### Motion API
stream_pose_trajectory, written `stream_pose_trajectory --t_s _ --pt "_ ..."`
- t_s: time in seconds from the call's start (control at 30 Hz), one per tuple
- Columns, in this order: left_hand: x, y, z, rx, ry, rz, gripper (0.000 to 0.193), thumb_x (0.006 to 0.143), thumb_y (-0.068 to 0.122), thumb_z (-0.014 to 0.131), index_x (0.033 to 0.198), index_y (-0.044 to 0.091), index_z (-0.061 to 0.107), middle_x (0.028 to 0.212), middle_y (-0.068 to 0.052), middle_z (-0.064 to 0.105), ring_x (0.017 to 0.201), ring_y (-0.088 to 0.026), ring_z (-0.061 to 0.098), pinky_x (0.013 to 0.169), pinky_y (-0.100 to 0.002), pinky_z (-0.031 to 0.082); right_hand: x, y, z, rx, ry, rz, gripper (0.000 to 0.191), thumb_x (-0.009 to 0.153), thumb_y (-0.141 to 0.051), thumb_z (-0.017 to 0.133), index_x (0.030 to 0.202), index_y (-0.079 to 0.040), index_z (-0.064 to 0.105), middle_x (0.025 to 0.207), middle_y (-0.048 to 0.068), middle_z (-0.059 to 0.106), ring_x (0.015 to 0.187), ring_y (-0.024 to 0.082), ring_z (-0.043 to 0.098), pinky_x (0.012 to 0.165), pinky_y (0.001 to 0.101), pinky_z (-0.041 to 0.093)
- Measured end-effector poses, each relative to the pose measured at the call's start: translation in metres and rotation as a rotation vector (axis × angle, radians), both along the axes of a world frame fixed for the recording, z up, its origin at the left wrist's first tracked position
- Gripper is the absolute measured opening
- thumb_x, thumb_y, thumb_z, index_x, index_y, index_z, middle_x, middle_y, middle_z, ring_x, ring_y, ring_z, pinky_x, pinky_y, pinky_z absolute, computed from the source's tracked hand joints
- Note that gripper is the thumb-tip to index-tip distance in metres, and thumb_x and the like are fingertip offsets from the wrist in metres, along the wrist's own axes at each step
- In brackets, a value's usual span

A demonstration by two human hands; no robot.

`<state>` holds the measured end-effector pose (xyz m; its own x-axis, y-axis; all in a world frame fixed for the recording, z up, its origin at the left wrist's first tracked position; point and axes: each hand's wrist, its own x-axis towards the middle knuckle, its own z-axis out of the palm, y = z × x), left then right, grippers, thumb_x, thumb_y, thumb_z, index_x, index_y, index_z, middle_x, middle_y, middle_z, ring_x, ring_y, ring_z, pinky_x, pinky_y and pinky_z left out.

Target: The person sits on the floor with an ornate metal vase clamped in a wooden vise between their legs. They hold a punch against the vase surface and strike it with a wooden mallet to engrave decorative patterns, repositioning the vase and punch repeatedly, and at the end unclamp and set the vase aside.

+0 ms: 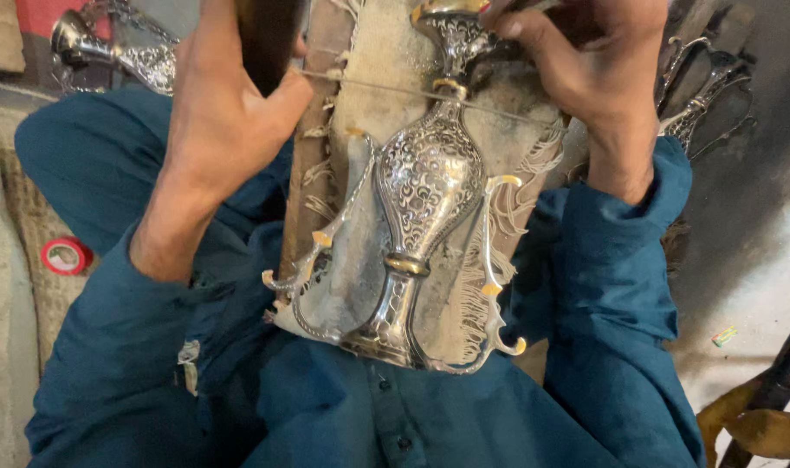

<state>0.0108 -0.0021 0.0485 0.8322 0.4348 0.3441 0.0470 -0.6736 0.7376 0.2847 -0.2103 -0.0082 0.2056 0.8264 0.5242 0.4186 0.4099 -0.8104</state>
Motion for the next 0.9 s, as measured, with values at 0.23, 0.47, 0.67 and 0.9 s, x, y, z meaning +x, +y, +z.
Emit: stream_pose_trajectory --t_s 0.23,0.47,0.67,0.9 --pt "0.005 0.013 0.013 0.769 0.088 0.04 0.031 0.088 -0.004 0.068 0.117 0.006 0.061 0.094 -0.015 0.059 0.086 -0.037 0.061 0.076 -0.044 0.047 -0.017 -0.012 0.016 -0.117 -0.021 -0.11 0.012 0.114 0.015 0.062 0.123 0.007 0.064 0.119 0.015 0.072 0.113 0.021 0.074 0.1 0.0274 0.063" --pt "0.002 0.017 0.015 0.857 0.092 0.038 0.027 0.086 -0.006 0.064 0.109 0.008 0.062 0.093 -0.01 0.057 0.088 -0.032 0.061 0.078 -0.041 0.045 -0.016 -0.002 0.014 -0.037 -0.067 -0.128 0.012 0.113 0.012 0.067 0.123 0.006 0.064 0.117 0.014 0.072 0.112 0.02 0.074 0.095 0.0294 0.065" --pt "-0.002 0.016 0.018 0.776 0.11 0.01 0.014 0.089 0.002 0.069 0.102 0.006 0.063 0.089 -0.011 0.057 0.084 -0.033 0.06 0.076 -0.043 0.044 -0.02 -0.005 0.011 -0.079 -0.004 -0.179 0.008 0.117 0.011 0.066 0.123 0.005 0.063 0.112 0.013 0.073 0.105 0.019 0.074 0.09 0.0285 0.063" --pt "0.006 0.02 0.017 0.793 0.034 -0.011 0.011 0.094 -0.001 0.068 0.102 0.007 0.067 0.087 -0.01 0.057 0.079 -0.03 0.059 0.071 -0.041 0.043 -0.012 -0.004 0.001 0.032 -0.132 -0.119 0.01 0.117 0.005 0.064 0.127 0.004 0.062 0.113 0.013 0.071 0.103 0.019 0.071 0.092 0.0279 0.062"
